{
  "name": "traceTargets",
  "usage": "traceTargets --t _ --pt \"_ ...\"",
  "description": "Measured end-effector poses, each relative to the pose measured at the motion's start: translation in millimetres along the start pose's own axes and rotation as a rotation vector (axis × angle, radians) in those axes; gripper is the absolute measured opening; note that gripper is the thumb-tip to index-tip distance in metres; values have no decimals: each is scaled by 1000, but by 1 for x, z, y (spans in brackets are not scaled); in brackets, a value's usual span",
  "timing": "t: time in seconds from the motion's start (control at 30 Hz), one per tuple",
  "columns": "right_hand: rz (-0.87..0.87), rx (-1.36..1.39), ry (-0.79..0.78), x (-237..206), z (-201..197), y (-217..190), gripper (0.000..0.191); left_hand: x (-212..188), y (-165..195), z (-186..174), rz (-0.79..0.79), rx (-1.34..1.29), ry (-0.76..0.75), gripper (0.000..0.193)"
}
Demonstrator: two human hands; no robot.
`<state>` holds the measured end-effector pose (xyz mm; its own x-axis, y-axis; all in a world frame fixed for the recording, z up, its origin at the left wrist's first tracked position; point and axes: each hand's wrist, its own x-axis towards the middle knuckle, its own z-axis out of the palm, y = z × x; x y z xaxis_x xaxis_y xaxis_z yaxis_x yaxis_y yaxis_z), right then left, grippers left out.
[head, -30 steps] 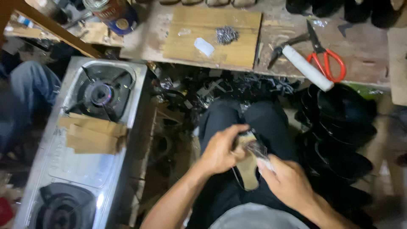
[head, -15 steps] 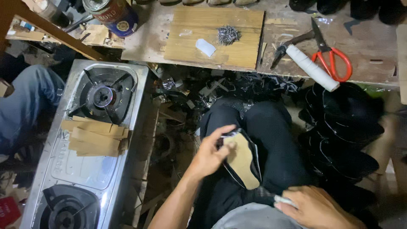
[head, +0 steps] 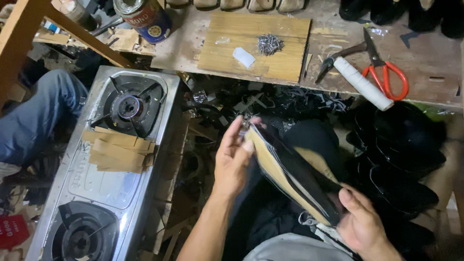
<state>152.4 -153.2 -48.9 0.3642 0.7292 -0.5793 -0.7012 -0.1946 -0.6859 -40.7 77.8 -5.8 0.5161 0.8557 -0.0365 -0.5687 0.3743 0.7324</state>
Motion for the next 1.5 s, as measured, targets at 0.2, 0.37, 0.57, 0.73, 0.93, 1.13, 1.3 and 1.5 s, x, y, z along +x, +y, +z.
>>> traceTargets --t 0.2,0.37,0.57,0.73,0.93,1.13,1.3,1.5 --pt "-1044 -1171 115 -27 66 -38 46 -24 -41 -11 -230 -179 132 50" --pt "-1258 -1276 -63 -30 96 -52 44 -30 -72 -23 -295 -209 214 38" --pt "-1109 -1207 -65 -25 94 -40 45 -36 -67 -15 -349 -294 201 38" --pt "-952 -1134 -81 -23 82 -35 46 -39 -62 -4 -262 -287 188 32" --pt "-725 -1098 -65 -23 82 -38 58 -47 -68 3 -256 -296 300 32" --pt "-865 -1136 -6 -26 88 -35 50 -51 -68 6 -242 -319 266 33" --pt "-1071 -1139 38 -26 96 -23 43 -51 -67 7 -252 -329 299 36" --pt "-1009 -983 -301 -18 76 -34 58 -48 -50 -8 -207 -265 183 43"
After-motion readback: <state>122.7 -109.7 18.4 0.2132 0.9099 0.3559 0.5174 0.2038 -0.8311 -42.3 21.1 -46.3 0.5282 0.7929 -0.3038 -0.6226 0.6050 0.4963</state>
